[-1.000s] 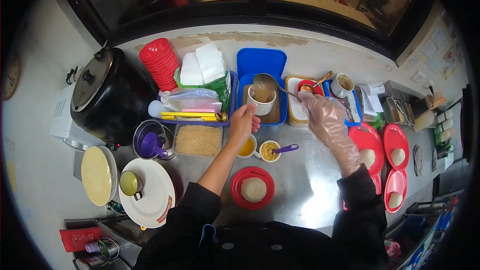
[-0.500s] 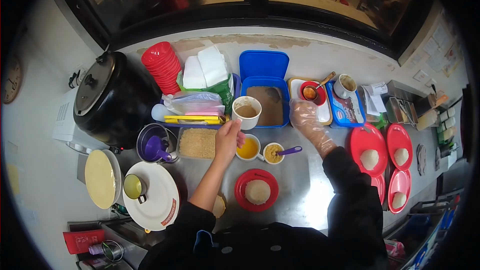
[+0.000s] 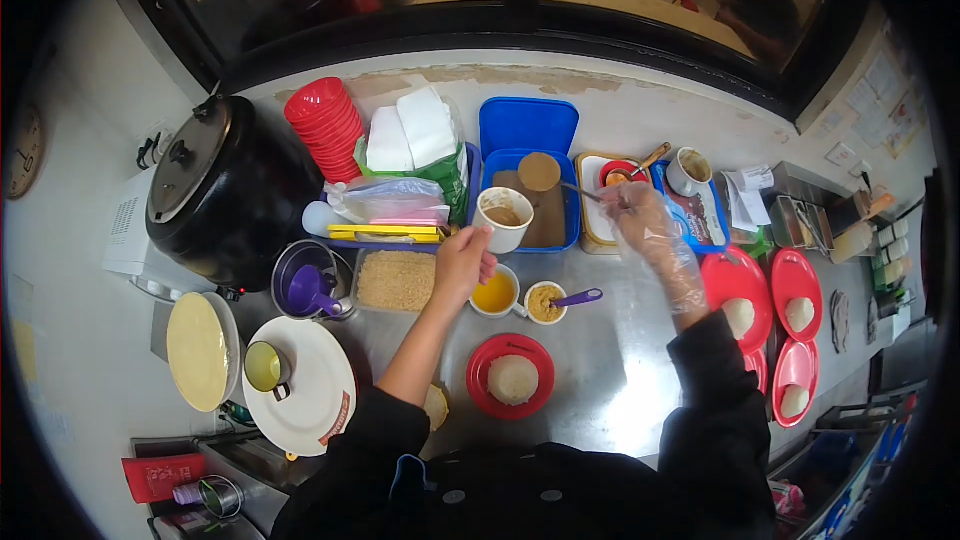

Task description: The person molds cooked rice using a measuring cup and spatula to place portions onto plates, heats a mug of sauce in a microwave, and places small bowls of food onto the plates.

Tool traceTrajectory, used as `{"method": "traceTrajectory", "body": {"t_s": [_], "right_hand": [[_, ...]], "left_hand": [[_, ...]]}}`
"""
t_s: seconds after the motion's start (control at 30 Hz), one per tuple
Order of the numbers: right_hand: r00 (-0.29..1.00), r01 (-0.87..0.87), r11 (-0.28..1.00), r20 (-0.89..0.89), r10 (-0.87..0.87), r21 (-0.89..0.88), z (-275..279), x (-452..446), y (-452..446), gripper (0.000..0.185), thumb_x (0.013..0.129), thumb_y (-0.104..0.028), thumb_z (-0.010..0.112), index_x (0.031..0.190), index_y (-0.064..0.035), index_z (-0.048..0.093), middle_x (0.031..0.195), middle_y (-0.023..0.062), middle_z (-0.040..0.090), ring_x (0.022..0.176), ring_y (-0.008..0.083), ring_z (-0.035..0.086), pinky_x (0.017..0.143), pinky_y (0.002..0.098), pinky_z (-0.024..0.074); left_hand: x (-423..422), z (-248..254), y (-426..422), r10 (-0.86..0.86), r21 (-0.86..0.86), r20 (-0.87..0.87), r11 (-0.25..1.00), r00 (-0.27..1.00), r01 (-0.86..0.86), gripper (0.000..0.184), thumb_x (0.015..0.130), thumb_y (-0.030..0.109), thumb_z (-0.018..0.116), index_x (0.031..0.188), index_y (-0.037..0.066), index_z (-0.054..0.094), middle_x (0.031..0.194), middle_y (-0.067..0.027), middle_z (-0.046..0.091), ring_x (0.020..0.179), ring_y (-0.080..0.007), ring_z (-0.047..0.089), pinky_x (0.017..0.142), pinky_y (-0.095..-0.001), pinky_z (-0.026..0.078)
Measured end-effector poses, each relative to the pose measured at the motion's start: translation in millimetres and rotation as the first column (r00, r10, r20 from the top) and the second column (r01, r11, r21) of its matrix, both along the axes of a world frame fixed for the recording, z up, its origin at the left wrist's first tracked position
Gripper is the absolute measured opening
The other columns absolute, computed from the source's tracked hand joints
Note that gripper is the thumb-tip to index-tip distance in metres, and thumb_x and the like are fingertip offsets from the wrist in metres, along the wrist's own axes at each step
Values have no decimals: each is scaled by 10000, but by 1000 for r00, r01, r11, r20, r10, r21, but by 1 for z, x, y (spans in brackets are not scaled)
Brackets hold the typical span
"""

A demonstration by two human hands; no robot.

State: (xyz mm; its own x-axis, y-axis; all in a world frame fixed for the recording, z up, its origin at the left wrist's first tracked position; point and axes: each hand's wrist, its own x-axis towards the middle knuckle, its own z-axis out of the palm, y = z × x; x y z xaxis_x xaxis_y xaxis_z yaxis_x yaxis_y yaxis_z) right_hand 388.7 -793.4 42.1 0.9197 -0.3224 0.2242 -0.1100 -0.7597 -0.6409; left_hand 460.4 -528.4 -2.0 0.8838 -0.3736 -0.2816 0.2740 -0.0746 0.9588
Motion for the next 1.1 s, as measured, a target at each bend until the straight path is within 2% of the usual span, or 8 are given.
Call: {"method": "traceTrajectory", "body": {"t_s": [0.1, 0.27, 0.37, 0.6, 0.77, 0.93, 1.03, 1.1], "right_hand": [[1000, -27, 999, 12, 27, 36, 33, -10, 7, 125, 797, -52, 596, 884, 18, 652, 799, 157, 657, 775, 239, 643, 722, 328, 486], [962, -51, 887, 215, 167, -459, 53, -33, 31, 165, 764, -34, 603, 926, -14, 633, 770, 165, 627, 729, 324, 621, 612, 380, 489], [985, -44, 756, 99, 142, -653, 64, -43, 46, 179, 759, -24, 600, 935, -36, 626, 723, 147, 611, 668, 321, 610, 564, 403, 471], [959, 96, 852, 277, 60, -514, 38, -15, 33, 153, 715, -30, 551, 839, -32, 640, 662, 169, 604, 596, 329, 613, 523, 442, 470], [1000, 6, 806, 17, 5, -591, -43, 16, 14, 65, 714, -65, 552, 674, -45, 598, 626, 171, 597, 593, 360, 613, 549, 439, 493], [985, 54, 982, -153, -82, -183, -81, 12, 19, 150, 769, -169, 587, 842, -77, 681, 725, 147, 647, 730, 305, 641, 714, 408, 497], [960, 97, 968, -277, -30, 233, -88, 12, 9, 175, 765, -170, 610, 876, -65, 694, 745, 138, 660, 703, 261, 646, 693, 368, 498], [973, 100, 948, -229, -30, 304, -79, 11, 7, 174, 757, -168, 623, 873, -60, 695, 736, 128, 659, 691, 244, 642, 685, 359, 495]], "left_hand": [[5, -13, -22, -15, -28, -22, 1000, 1000, 15, 323, 925, 326, 507, 774, 43, 548, 597, -65, 562, 439, -114, 520, 383, -235, 406], [1, -20, -39, -36, -158, -65, 987, 997, 25, 296, 916, 340, 522, 819, 62, 540, 649, -71, 576, 512, -127, 554, 444, -230, 426], [-2, -23, -40, -7, -203, -48, 979, 999, -3, 296, 924, 336, 512, 849, 52, 548, 658, -71, 577, 519, -128, 553, 449, -228, 424], [-6, -15, -20, 87, -196, -19, 977, 996, -89, 342, 938, 363, 487, 787, 58, 522, 636, -57, 570, 504, -107, 546, 430, -216, 415], [-15, -10, 3, 103, -208, 7, 973, 995, -100, 332, 940, 363, 486, 800, 65, 522, 635, -52, 565, 499, -100, 540, 425, -214, 412], [-23, -2, 28, 113, -191, 6, 976, 994, -109, 315, 939, 354, 492, 806, 70, 522, 631, -49, 561, 481, -91, 530, 404, -206, 405], [-21, 5, 35, 104, -152, 6, 983, 995, -102, 314, 939, 349, 495, 795, 71, 522, 618, -49, 558, 468, -89, 526, 389, -203, 399], [-18, 10, 37, 87, -82, 4, 993, 996, -86, 319, 937, 346, 498, 789, 66, 528, 600, -52, 556, 452, -94, 524, 379, -210, 398]]}}
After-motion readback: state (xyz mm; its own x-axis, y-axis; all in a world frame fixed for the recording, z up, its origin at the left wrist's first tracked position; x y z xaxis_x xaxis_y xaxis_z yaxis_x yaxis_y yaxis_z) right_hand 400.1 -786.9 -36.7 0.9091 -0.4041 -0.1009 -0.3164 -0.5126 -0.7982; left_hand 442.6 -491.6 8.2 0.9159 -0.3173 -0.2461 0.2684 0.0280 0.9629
